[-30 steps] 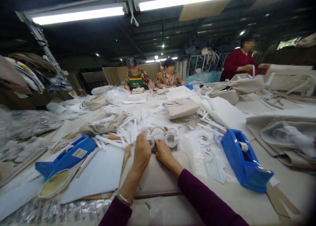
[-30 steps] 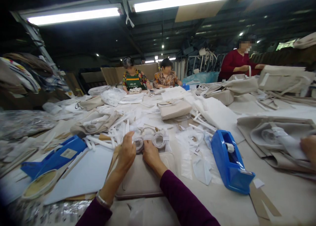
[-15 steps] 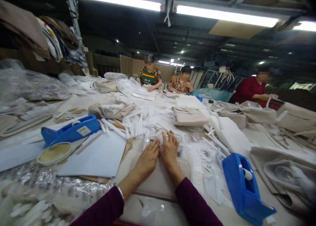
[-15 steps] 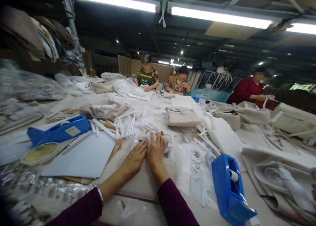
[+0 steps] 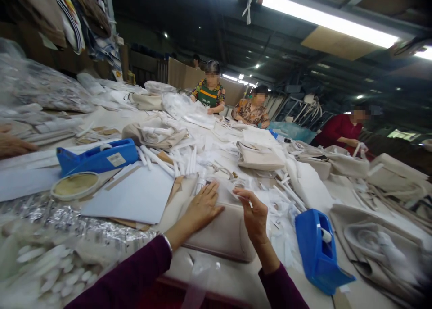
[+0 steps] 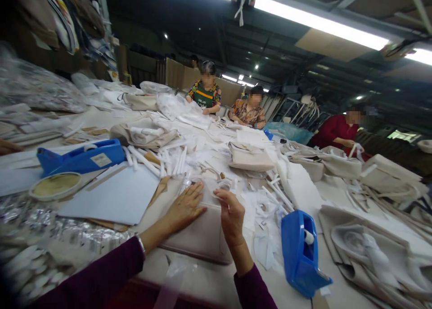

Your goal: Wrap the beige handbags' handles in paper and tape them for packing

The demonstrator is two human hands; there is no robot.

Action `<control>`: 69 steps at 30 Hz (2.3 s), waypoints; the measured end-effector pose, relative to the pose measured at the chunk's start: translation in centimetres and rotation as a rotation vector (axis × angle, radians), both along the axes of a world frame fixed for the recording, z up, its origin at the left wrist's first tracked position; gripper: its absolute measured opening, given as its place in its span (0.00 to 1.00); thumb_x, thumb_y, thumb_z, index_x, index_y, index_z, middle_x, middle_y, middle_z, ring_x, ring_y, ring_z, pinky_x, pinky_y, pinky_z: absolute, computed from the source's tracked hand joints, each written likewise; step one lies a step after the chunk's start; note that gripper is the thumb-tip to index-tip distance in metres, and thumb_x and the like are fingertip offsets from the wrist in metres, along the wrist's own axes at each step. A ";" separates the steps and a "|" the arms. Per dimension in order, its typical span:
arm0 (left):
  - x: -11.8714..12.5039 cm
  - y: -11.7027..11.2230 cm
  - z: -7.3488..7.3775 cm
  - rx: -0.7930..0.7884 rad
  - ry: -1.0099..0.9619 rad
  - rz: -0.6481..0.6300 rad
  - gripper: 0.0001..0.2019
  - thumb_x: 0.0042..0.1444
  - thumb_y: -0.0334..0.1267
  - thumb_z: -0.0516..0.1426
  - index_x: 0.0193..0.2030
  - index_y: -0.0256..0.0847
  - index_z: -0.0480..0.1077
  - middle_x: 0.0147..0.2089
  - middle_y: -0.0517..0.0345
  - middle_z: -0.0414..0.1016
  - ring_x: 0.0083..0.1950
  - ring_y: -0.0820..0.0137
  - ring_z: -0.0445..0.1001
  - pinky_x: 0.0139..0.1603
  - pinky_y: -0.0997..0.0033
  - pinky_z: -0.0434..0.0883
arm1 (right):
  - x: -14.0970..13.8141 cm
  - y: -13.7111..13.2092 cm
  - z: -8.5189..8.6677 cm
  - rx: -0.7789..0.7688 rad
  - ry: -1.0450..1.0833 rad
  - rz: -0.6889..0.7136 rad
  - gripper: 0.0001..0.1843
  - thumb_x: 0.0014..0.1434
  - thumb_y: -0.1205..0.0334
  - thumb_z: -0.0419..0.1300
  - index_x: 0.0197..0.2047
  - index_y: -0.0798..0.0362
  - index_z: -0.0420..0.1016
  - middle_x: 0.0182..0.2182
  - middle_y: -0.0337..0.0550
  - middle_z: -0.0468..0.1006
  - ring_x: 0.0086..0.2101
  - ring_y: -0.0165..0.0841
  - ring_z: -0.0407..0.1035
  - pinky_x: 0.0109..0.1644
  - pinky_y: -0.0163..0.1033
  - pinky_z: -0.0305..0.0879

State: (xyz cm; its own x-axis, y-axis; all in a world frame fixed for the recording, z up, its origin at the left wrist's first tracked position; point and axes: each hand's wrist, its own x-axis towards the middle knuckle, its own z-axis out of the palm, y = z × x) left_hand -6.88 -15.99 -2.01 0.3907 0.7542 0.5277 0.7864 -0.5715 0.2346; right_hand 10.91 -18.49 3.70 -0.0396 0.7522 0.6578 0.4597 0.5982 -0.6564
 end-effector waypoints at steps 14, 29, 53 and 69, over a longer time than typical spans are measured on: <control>0.5 0.6 0.3 0.036 0.187 0.045 0.15 0.62 0.31 0.47 0.51 0.32 0.70 0.69 0.46 0.57 0.72 0.62 0.49 0.70 0.60 0.55 | -1.5 -4.7 -5.1 0.177 -0.409 0.001 0.16 0.64 0.75 0.46 0.34 0.53 0.73 0.36 0.45 0.78 0.42 0.34 0.70 0.45 0.39 0.68; -0.1 0.2 0.0 0.138 -0.079 -0.154 0.18 0.60 0.24 0.45 0.55 0.31 0.66 0.67 0.41 0.59 0.73 0.62 0.47 0.70 0.51 0.56 | -3.4 -7.6 -6.7 0.057 -0.517 -0.030 0.13 0.65 0.73 0.50 0.30 0.54 0.71 0.36 0.46 0.76 0.41 0.36 0.66 0.43 0.41 0.66; -1.0 -2.4 0.0 -0.047 0.001 -0.456 0.21 0.63 0.34 0.52 0.62 0.37 0.63 0.66 0.45 0.62 0.69 0.64 0.58 0.69 0.54 0.59 | -2.8 -16.4 -8.0 0.128 -0.222 0.114 0.12 0.64 0.74 0.51 0.43 0.54 0.74 0.35 0.46 0.78 0.39 0.35 0.70 0.41 0.42 0.70; -0.7 -3.2 0.4 -0.001 0.143 -0.377 0.21 0.63 0.35 0.53 0.62 0.33 0.62 0.67 0.42 0.60 0.70 0.63 0.56 0.69 0.56 0.59 | -3.0 -18.4 -4.3 0.159 -0.297 0.156 0.14 0.62 0.76 0.50 0.41 0.53 0.75 0.32 0.45 0.79 0.35 0.36 0.72 0.36 0.40 0.67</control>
